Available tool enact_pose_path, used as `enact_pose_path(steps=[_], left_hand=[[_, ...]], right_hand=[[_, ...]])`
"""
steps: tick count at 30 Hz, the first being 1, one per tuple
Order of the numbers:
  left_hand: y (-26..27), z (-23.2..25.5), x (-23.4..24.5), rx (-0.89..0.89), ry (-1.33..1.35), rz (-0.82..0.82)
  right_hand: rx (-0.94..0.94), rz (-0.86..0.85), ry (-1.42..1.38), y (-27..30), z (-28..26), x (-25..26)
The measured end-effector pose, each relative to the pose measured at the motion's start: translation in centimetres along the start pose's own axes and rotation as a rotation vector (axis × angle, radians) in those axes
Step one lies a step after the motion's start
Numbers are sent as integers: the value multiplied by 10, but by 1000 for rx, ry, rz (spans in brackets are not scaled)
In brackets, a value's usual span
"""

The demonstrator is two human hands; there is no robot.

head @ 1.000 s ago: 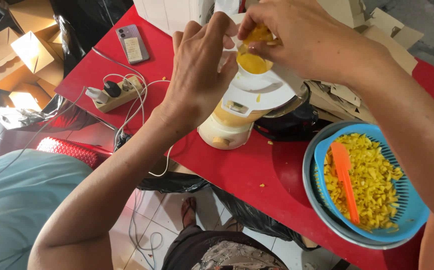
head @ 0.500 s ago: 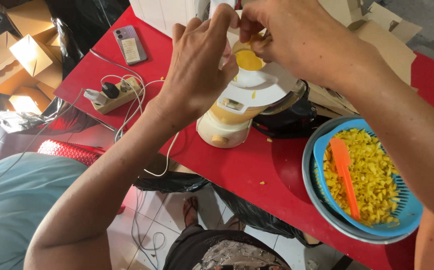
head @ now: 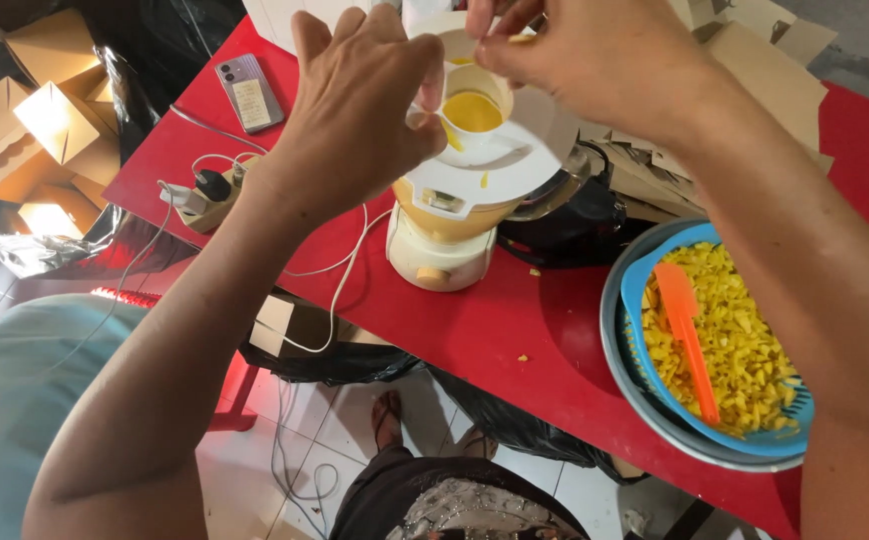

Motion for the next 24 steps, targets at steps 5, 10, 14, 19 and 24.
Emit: enact_pose_path(steps=[5,10,14,19,24], left_hand=[[-9,0,2,31,5,-133],[-13,0,14,4,-27,-209],[-15,4,15,-49,-84,-272],[-15,14,26,-2,120,-240],[-24,0,-29,-101,79,23]], right_hand=[[75,48,-139,37,18,19],[-28,112,-229,80,46,36],[-76,127,-263,108,66,46],[-102,232,-201,179,133,40],[-478,115,182,311,327,-7]])
Point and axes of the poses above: each hand's wrist, its own y-axis away from the middle knuckle, its own x-axis out of the back of the hand, z = x × y, the point moved 3 cm from there along -y, towards the middle knuckle
